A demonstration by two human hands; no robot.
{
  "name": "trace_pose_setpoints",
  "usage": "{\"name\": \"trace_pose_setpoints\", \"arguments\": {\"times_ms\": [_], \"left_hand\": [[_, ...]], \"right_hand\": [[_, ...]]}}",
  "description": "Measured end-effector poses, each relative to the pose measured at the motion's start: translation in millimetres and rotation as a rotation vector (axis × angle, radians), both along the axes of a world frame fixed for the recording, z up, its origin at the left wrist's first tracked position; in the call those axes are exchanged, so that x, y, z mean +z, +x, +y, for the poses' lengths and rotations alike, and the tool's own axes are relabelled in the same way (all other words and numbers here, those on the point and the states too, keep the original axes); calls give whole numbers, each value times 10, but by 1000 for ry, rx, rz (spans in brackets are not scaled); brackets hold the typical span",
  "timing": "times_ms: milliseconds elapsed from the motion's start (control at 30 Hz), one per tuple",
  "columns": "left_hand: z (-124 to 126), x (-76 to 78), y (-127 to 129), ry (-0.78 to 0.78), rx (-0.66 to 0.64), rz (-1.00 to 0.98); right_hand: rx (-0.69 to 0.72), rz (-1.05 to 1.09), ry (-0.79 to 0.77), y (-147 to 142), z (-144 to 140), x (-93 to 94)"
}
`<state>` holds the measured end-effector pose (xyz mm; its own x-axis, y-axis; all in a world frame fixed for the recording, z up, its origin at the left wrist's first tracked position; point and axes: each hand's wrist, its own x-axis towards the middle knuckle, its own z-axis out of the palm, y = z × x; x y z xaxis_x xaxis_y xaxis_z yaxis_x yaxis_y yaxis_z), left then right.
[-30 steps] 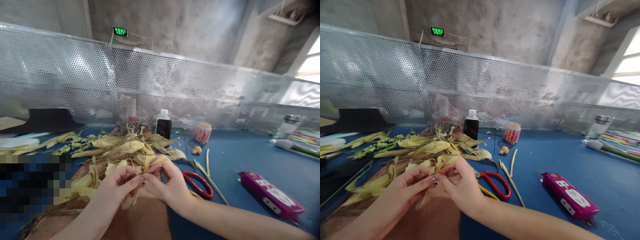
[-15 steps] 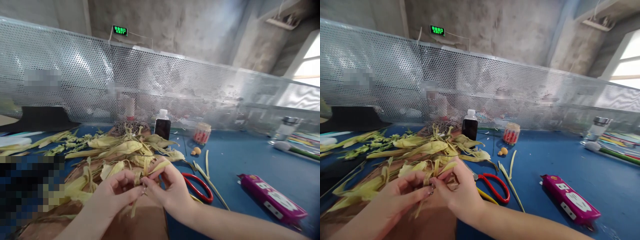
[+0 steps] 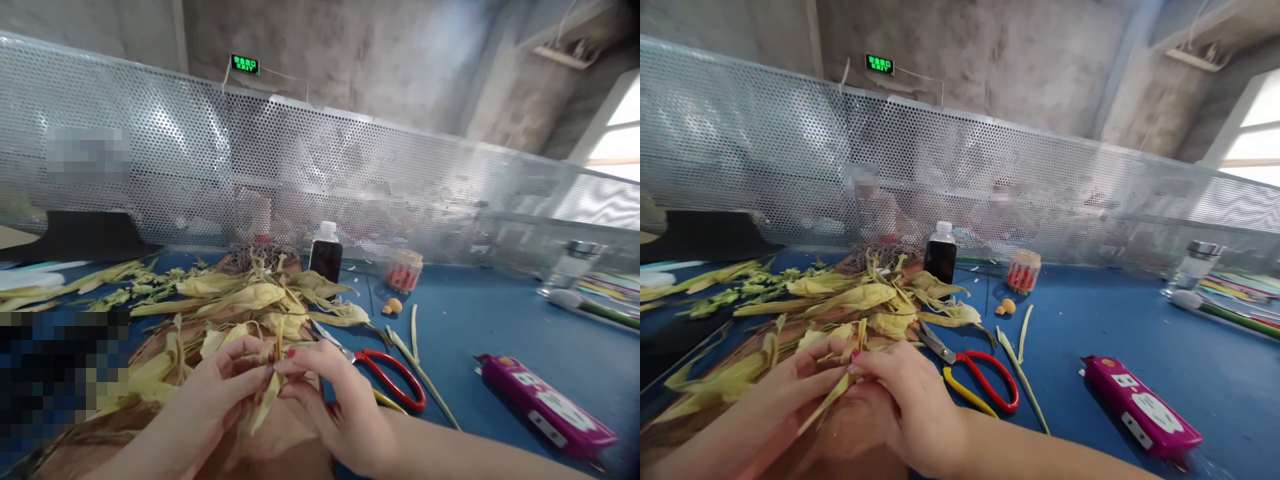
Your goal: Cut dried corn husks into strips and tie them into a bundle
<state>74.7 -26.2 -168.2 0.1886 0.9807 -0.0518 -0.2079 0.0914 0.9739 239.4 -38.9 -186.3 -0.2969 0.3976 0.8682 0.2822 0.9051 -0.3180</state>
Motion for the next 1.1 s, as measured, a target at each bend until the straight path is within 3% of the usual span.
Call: {"name": "trace_pose_setpoints", "arguments": {"times_ms": [67,167,333,533,667,1100], "left_hand": [[-4,2,2,-31,-96,-45],[-1,-15,1,-21,-127,-55],[6,-37,-29,-7,-107,0],[-8,-61,-60,23,-172,34],[-3,-104,-65,32,-149,54],[1,-98,-85,-48,-125,-63]], "right_hand": [[-14,-100,76,20,-6,31],[-13,-185,140,30,-15,70],[20,-137,69,-2,2,57],[-62,63,-25,-8,56,13],[-112,94,-47,0,71,5],[-62,-118,-45,-4,46,-49]]}}
